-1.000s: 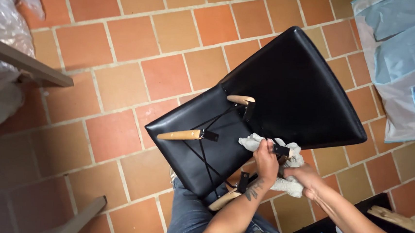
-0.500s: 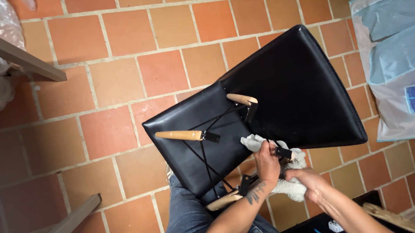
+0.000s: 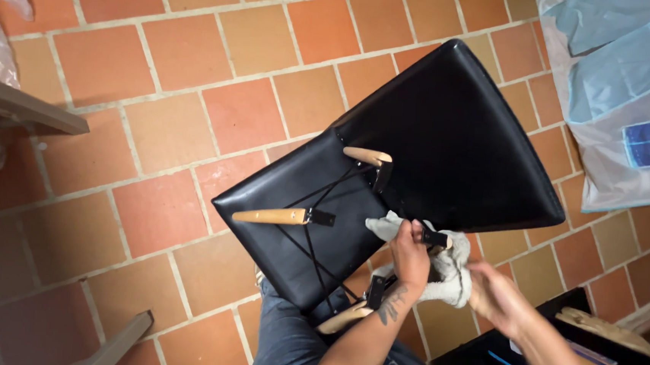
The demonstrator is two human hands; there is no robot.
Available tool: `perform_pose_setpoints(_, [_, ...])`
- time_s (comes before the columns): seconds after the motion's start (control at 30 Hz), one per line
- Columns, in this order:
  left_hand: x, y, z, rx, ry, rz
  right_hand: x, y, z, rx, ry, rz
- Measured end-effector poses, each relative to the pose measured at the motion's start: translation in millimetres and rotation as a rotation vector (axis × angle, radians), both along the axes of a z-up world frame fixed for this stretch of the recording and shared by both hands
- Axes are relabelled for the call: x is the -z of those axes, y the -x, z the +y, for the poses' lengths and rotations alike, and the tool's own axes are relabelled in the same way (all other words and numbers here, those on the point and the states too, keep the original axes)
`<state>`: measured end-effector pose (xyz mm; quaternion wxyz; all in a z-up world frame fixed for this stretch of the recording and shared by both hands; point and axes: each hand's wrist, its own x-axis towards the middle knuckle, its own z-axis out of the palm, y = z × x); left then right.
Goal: The person assembles a chair by attaching wooden legs to a black metal frame using an Allen key and screws. They tighten the screws on each leg, then place the frame onto a black chair seat to secure the remaining connections.
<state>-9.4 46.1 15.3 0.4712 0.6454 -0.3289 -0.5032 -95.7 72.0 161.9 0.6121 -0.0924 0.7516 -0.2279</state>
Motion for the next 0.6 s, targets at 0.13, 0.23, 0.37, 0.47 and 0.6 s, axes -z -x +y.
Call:
perform_pose_setpoints(0.13, [6.1, -0.3, 4.3, 0.024, -0.019, 0.026, 23.6, 19.2, 28.4, -0.215, 0.227, 0.265])
perform_pose_setpoints(0.23, [9.4, -3.7, 2.4, 0.011, 0.024, -0.005, 58.0, 42.1, 38.3, -0.782, 0.570, 0.684])
perform_pose_setpoints(0.37, [10.9, -16.3, -12.4, -0.026, 0.107, 0.049, 100.9, 89.8, 30.2, -0.913, 0.860, 0.400])
perform_pose_setpoints(0.47, [7.8, -35.7, -42.7, 0.028, -0.140, -0.038, 126.4, 103.1, -28.7, -1.191, 1.169, 0.816])
perform_pose_setpoints(0.6, [39.9, -52.6, -80.0, 0.058, -0.290, 0.148, 132.1, 62.1, -100.8, -1.319, 1.601, 0.803])
